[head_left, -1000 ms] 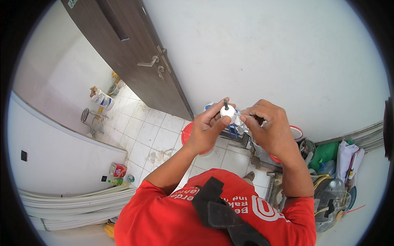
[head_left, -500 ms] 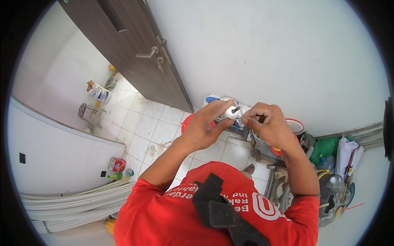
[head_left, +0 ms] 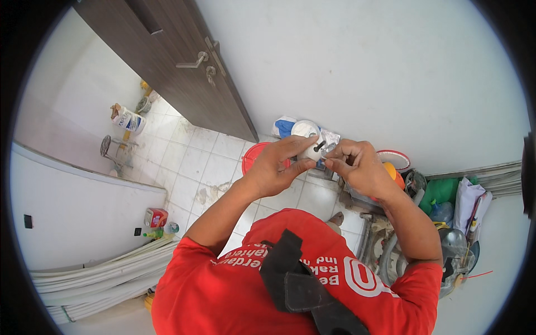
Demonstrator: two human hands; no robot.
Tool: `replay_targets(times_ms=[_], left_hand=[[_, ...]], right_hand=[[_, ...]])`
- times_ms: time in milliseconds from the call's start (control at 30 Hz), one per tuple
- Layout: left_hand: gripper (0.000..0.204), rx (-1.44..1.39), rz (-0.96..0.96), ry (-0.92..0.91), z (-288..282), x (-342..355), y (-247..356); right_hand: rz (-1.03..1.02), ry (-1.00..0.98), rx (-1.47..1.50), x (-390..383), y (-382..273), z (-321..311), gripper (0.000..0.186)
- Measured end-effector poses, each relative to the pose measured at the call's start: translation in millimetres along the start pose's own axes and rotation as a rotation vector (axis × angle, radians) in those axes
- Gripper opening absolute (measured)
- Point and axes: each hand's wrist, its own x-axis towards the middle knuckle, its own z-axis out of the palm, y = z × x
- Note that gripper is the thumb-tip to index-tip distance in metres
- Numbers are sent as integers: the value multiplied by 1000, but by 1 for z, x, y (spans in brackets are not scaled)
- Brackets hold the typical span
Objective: The person manipulates a white electrical plug and a small screwdriver by hand, inserting the screwdriver into the plug body and rotating it to tighten internal components.
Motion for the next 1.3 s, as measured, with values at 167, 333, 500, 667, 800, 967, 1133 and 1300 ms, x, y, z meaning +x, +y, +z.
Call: replay_targets(times_ms=[167, 333, 500, 667, 800, 967, 1133, 1300], left_hand=[[49, -92, -47, -31, 1, 1, 2], [48, -129, -98, -40, 3, -3, 2], [48, -299, -205, -34, 9, -7, -3], [49, -425, -261, 20, 11, -8, 0], [48, -306, -158, 26, 13, -7, 4], [46, -130, -36, -36, 15, -14, 5], [44, -3, -30, -210, 23, -31, -14], [42, 36, -104, -302, 38, -35, -15]], right_hand=[[-173, 111, -110, -7, 0, 7, 10], [-307, 164, -164, -13, 1, 13, 7], [-510, 247, -234, -10, 14, 18, 12], [-380, 204, -274, -12, -6, 10, 10], [-208, 146, -183, -13, -9, 4, 16], [212, -29, 201, -23, 6, 13, 24], [406, -150, 390, -39, 37, 35, 25], [459, -146, 750, -58, 89, 62, 26]])
